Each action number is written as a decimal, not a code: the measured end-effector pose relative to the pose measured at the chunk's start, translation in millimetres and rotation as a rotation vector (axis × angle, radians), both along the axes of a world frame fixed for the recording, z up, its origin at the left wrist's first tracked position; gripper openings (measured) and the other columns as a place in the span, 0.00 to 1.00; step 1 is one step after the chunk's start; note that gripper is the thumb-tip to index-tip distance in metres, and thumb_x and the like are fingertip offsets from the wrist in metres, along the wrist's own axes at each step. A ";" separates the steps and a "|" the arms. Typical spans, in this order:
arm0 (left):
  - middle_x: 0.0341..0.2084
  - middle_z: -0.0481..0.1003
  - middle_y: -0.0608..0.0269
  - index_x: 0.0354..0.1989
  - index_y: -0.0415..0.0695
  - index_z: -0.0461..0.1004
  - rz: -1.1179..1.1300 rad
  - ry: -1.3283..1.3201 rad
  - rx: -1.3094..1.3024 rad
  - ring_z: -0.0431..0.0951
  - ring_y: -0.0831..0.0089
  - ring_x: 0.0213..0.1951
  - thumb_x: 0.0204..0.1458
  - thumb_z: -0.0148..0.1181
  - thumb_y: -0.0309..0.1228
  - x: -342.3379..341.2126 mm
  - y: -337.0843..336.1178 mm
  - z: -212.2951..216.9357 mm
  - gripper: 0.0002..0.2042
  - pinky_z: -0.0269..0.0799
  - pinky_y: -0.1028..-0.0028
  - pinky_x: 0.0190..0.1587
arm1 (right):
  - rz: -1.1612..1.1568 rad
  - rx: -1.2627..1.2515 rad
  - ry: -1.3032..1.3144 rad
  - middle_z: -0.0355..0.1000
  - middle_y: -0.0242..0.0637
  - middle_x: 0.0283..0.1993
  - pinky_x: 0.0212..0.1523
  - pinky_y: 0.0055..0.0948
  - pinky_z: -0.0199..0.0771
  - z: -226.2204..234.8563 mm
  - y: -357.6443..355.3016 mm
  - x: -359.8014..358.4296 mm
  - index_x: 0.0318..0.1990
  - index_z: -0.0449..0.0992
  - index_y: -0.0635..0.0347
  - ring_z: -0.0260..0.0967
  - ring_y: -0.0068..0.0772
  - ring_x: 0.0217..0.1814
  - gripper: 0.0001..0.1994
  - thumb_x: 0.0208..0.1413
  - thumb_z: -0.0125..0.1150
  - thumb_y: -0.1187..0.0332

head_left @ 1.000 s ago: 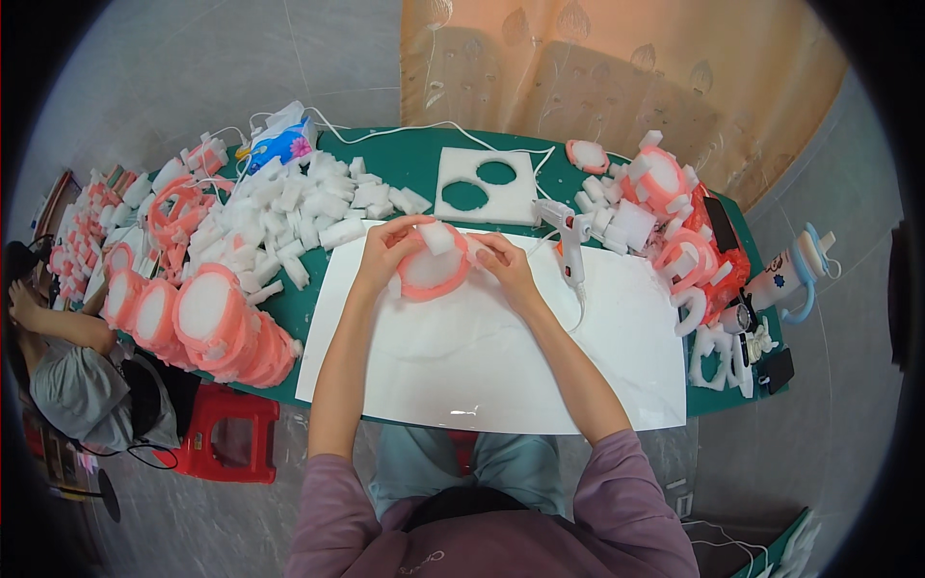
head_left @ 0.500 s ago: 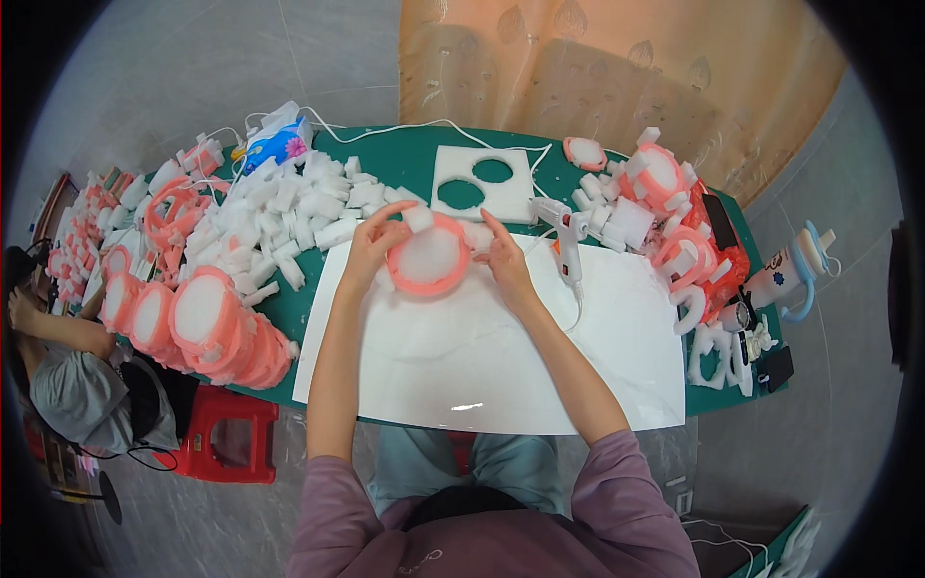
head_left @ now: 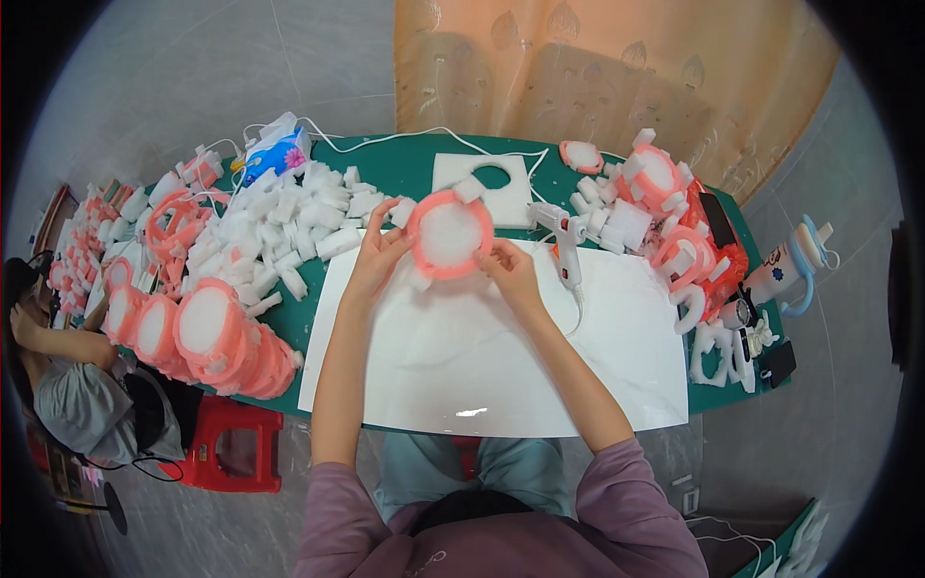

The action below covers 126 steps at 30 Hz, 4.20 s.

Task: The person assembles foam crafts by applying hot glue to pink foam rings using a glue gun and attaching white foam pieces to them by hand.

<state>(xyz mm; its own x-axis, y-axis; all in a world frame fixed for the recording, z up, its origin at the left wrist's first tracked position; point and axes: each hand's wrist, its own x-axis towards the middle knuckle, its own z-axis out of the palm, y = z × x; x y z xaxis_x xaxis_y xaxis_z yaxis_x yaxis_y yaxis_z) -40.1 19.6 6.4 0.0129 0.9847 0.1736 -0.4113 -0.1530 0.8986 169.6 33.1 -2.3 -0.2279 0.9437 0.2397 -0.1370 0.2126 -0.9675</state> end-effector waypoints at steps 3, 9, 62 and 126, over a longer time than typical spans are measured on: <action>0.49 0.65 0.57 0.60 0.50 0.44 -0.110 0.051 0.167 0.64 0.71 0.50 0.44 0.55 0.22 -1.7 0.3 6.6 0.35 0.55 0.72 0.54 | -0.203 0.180 -0.147 0.66 0.26 0.25 0.25 0.15 0.56 3.5 9.7 14.9 0.34 0.72 0.64 0.57 0.14 0.24 0.12 0.44 0.62 0.66; 0.55 0.58 0.58 0.60 0.50 0.48 -0.024 -0.051 0.270 0.55 0.69 0.57 0.43 0.54 0.26 -21.1 2.2 9.9 0.33 0.46 0.67 0.58 | -0.290 0.492 -0.309 0.67 0.31 0.30 0.31 0.22 0.60 30.0 -0.2 26.6 0.34 0.73 0.61 0.61 0.24 0.31 0.13 0.39 0.65 0.67; 0.22 0.71 0.66 0.27 0.37 0.73 0.154 0.676 0.221 0.67 0.79 0.28 0.30 0.66 0.28 -2.2 -4.9 18.8 0.13 0.63 0.79 0.36 | 0.115 -0.022 -0.145 0.71 0.34 0.35 0.15 0.18 0.60 49.9 -34.2 71.6 0.43 0.65 0.64 0.60 0.17 0.16 0.14 0.48 0.52 0.72; 0.20 0.71 0.68 0.26 0.39 0.73 0.205 0.691 0.235 0.67 0.81 0.27 0.32 0.66 0.29 -8.0 -3.8 15.5 0.12 0.61 0.81 0.35 | 0.231 -0.168 -0.272 0.67 0.31 0.18 0.14 0.19 0.55 70.3 -42.1 80.9 0.39 0.69 0.63 0.58 0.17 0.12 0.11 0.47 0.53 0.69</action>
<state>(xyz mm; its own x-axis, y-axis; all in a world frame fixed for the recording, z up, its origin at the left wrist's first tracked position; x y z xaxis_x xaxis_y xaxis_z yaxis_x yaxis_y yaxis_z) -48.1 15.8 21.9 0.0154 0.9174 0.3978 0.2907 -0.3847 0.8760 250.5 -9.0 68.0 -0.4725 0.8813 -0.0124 0.1036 0.0416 -0.9937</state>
